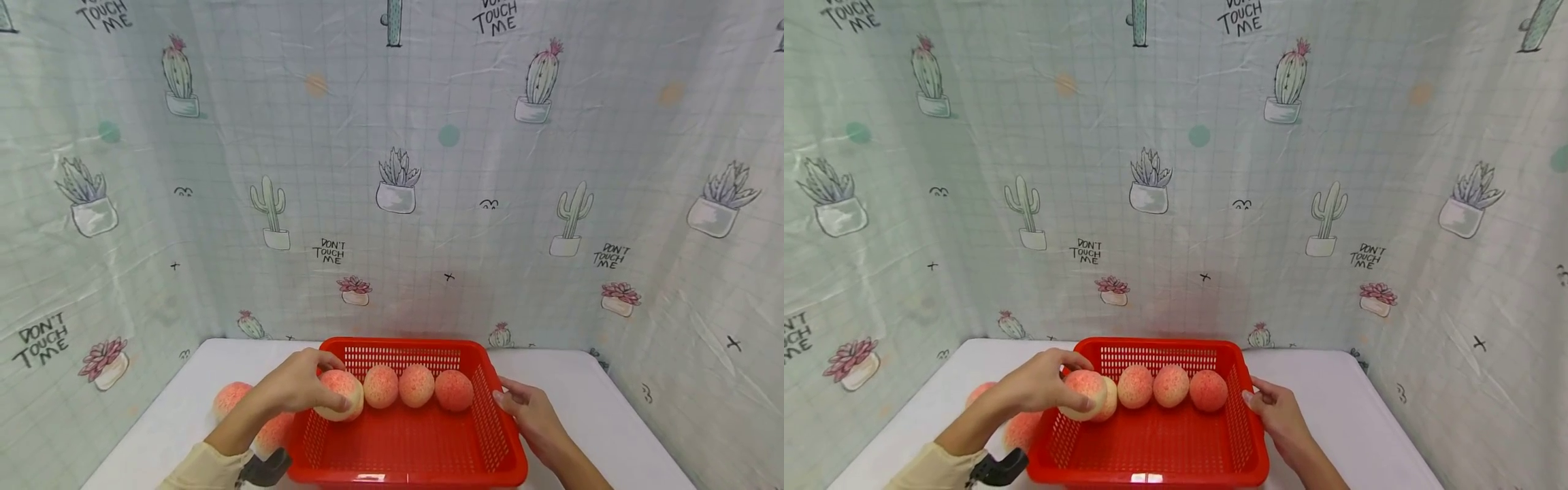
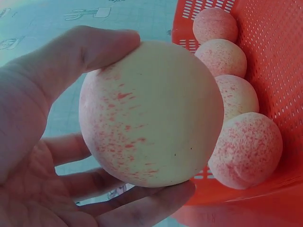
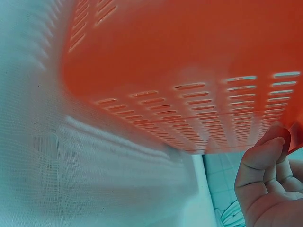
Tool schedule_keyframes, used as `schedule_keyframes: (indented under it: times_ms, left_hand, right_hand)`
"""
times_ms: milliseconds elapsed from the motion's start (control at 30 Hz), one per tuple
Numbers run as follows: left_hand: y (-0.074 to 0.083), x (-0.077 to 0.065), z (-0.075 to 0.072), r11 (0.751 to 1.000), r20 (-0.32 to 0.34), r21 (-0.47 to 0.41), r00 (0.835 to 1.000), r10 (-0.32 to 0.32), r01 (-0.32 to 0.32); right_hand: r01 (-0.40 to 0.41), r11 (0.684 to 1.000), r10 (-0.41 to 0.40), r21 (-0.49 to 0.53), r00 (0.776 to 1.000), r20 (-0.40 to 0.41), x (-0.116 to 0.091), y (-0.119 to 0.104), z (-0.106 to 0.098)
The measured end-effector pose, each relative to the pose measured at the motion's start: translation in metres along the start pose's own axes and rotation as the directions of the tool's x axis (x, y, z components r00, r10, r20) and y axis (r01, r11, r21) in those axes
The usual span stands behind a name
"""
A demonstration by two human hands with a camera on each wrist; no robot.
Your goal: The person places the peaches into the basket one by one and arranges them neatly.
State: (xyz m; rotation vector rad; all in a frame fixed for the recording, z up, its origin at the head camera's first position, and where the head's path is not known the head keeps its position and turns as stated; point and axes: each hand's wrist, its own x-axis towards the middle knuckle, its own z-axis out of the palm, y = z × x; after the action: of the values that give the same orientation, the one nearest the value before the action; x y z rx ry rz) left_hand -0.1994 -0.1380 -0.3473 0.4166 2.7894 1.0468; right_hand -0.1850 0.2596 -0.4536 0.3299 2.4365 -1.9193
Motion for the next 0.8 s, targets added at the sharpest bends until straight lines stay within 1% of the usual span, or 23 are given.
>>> schedule_keyframes:
  times_ms: [100,233,367,467,633,800]
  left_hand:
    - [0.001,0.001,-0.001,1.000,0.017,0.024,1.000,0.011,-0.012]
    - [0.003,0.004,-0.003,0.999,0.047,0.035,0.999,0.017,-0.019]
    - [0.005,0.006,-0.004,1.000,0.077,0.016,0.997,-0.010,0.008]
    - [0.005,0.007,-0.003,1.000,0.084,0.018,0.996,-0.024,0.022]
    - [0.003,0.010,-0.001,0.999,0.089,0.053,0.996,-0.014,0.010]
    - [0.001,0.011,0.001,0.998,0.123,0.064,0.992,-0.009,0.001]
  right_hand:
    - [0.001,1.000,-0.001,-0.006,1.000,0.002,0.000,-0.001,-0.001]
    - [0.008,1.000,-0.008,-0.016,1.000,0.002,0.000,-0.001,-0.001]
    - [0.005,1.000,-0.005,-0.009,1.000,0.002,0.000,0.000,0.000]
    - [0.004,1.000,-0.004,-0.001,1.000,0.001,-0.001,0.001,0.000]
    - [0.009,1.000,-0.009,0.005,1.000,0.005,0.000,0.000,0.000]
    - [0.009,1.000,-0.009,0.009,1.000,0.007,0.000,0.001,-0.001]
